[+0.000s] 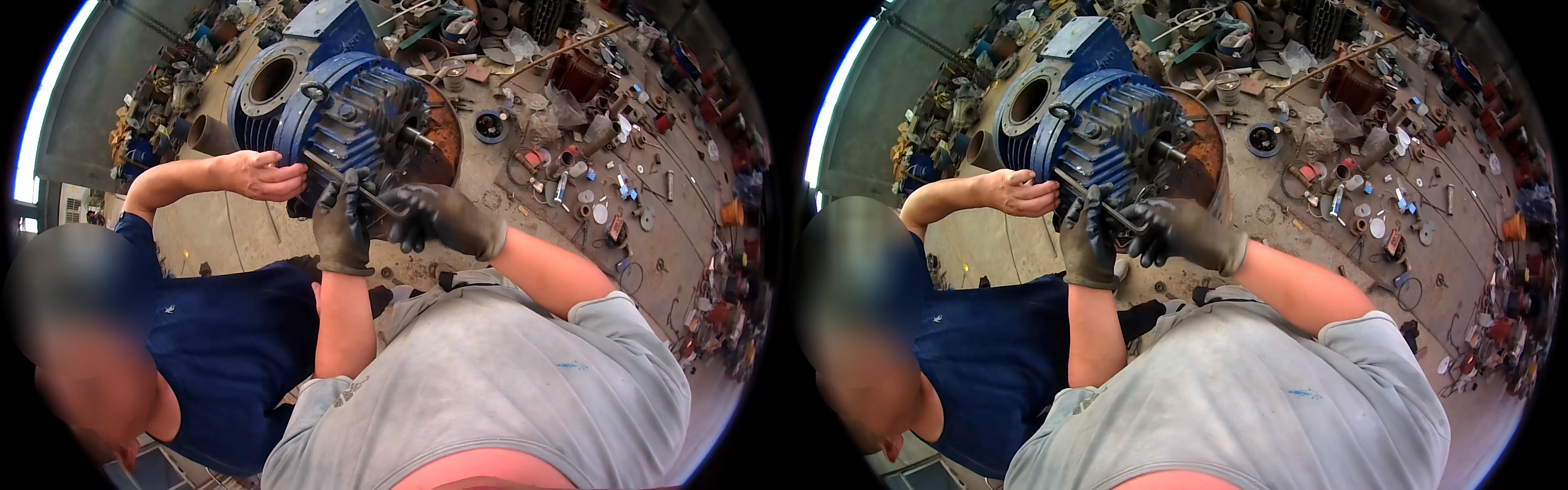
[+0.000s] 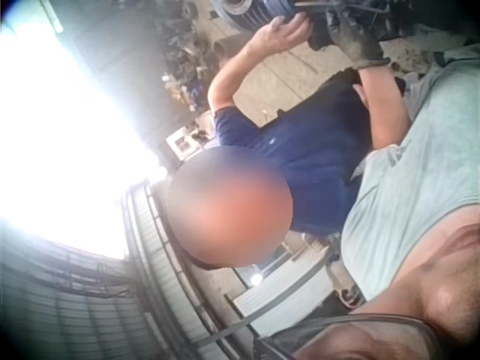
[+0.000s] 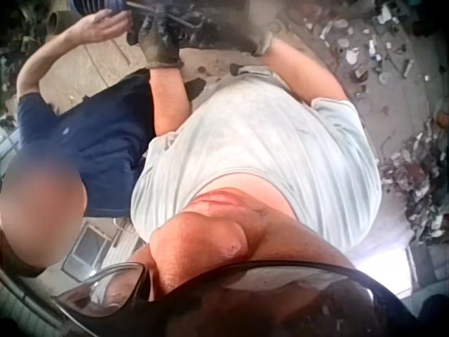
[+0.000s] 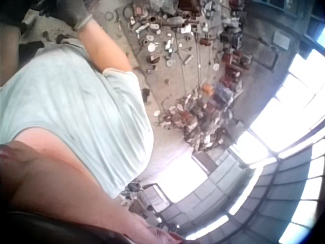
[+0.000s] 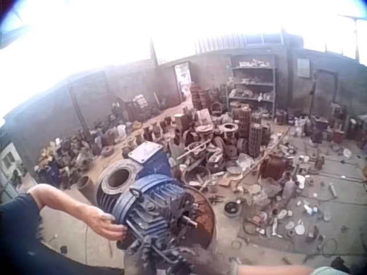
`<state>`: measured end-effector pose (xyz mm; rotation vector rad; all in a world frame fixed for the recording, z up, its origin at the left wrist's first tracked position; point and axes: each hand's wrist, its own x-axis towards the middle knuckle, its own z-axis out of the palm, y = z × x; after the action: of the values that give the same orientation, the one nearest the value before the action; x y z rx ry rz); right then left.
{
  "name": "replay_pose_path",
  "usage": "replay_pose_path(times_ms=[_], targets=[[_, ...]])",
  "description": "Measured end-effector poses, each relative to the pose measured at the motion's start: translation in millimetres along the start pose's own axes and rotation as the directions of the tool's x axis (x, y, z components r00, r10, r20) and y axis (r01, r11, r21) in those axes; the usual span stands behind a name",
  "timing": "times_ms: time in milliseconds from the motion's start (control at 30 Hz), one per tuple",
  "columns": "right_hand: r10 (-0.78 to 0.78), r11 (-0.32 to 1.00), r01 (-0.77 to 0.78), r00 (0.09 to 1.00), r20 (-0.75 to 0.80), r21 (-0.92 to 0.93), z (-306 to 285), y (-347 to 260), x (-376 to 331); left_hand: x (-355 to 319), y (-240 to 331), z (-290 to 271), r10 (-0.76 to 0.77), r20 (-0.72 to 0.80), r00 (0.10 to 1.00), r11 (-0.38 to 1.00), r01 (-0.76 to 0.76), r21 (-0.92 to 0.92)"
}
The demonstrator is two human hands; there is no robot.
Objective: The person works on a large blue electric motor with a coworker. They use a wrench to loosen bolts on the motor housing and a hammer to tap components. The person also applies grease to the motor shaft area.
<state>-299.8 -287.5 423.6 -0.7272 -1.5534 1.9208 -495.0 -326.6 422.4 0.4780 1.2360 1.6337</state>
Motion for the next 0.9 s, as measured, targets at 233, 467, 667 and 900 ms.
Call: replay_pose_path(times_ms=[233,467,667,900], targets=[[-0.355,0.569,0.218,0.935,0.001,-0.793,12.0,-6.2,9.8,6.5,-12.2,1.9,0.014,-0.037,0.999,1.0,-0.014,-0.002],[-0.301,0.907,0.332,0.941,0.152,-0.259,9.8,16.9,30.2,-9.1,-58.8,-43.1,-0.038,0.246,0.969,0.975,0.09,-0.203],[-0.097,0.963,0.111,0.993,0.068,-0.244,14.5,15.1,31.6,15.6,-175.5,-62.2,-0.472,0.353,0.808,0.411,0.556,-0.723],[0.074,0.929,-0.071,0.997,-0.005,-0.364,12.5,-10.8,32.2,42.9,-183.4,-46.0,-0.169,0.474,0.864,0.983,0.184,0.016]])
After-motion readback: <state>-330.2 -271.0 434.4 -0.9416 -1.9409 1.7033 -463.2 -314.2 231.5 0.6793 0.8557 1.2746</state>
